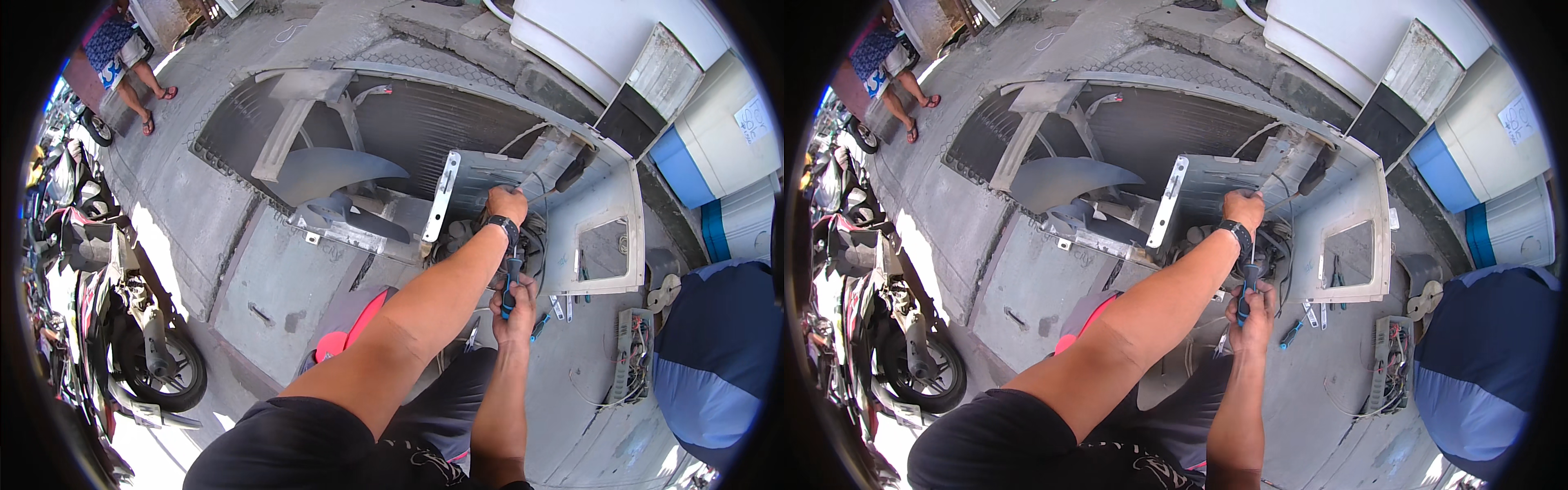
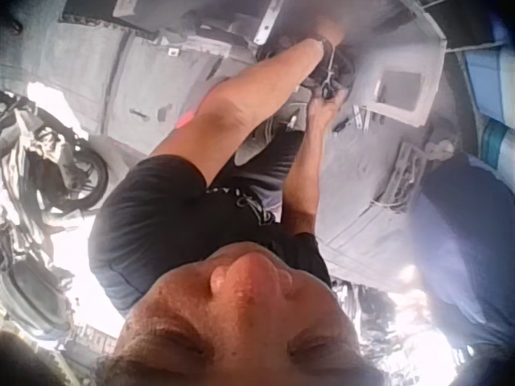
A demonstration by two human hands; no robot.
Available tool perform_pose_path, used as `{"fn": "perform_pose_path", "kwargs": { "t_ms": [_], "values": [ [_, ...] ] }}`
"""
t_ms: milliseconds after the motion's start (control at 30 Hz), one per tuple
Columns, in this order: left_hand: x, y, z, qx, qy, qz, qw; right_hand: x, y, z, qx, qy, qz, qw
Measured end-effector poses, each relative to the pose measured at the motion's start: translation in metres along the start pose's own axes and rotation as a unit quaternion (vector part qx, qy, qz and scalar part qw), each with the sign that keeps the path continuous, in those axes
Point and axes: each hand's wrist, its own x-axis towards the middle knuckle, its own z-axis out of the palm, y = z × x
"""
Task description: The person disassembles an air conditioner unit by using a screwdriver to remove internal wires and components, then uses a wrench to detach the fan blade from its motor.
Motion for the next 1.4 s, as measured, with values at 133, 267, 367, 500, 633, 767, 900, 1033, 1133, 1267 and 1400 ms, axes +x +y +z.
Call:
{"fn": "perform_pose_path", "kwargs": {
  "t_ms": [133, 267, 367, 500, 633, 767, 900, 1033, 1133, 1267, 1400],
  "values": [
    [-0.003, -0.001, 0.000, 0.016, -0.013, 0.006, 1.000, -0.005, -0.011, 0.006, -0.347, 0.062, -0.192, 0.916],
    [-0.004, 0.006, -0.012, -0.005, -0.025, -0.006, 1.000, 0.000, -0.019, 0.001, 0.069, -0.038, 0.078, 0.994],
    [-0.007, 0.009, -0.015, -0.031, -0.010, -0.034, 0.999, 0.008, -0.029, -0.010, 0.326, -0.119, 0.270, 0.898],
    [-0.018, 0.016, -0.018, -0.034, -0.021, -0.054, 0.998, 0.018, -0.017, -0.022, 0.125, -0.165, 0.211, 0.955],
    [-0.019, 0.011, -0.016, -0.026, -0.022, -0.035, 0.999, 0.016, -0.010, -0.012, -0.235, -0.097, -0.082, 0.964],
    [-0.009, 0.005, -0.015, -0.027, -0.005, -0.005, 1.000, 0.001, -0.055, 0.002, -0.175, -0.121, 0.090, 0.973],
    [-0.017, 0.011, -0.013, -0.007, -0.013, 0.031, 0.999, 0.019, -0.039, -0.021, -0.119, -0.122, 0.164, 0.972],
    [-0.011, 0.008, -0.012, 0.022, 0.009, 0.039, 0.999, 0.010, -0.039, -0.014, -0.410, -0.044, -0.084, 0.907],
    [-0.010, 0.004, -0.011, 0.024, 0.000, 0.027, 0.999, 0.011, -0.059, -0.018, -0.394, -0.070, -0.029, 0.916],
    [-0.012, 0.005, -0.010, 0.021, -0.007, 0.008, 1.000, 0.018, -0.043, -0.027, -0.292, -0.084, 0.034, 0.952],
    [-0.014, 0.007, -0.007, 0.003, 0.009, -0.010, 1.000, 0.021, -0.033, -0.030, -0.193, -0.107, 0.097, 0.971]
  ]
}}
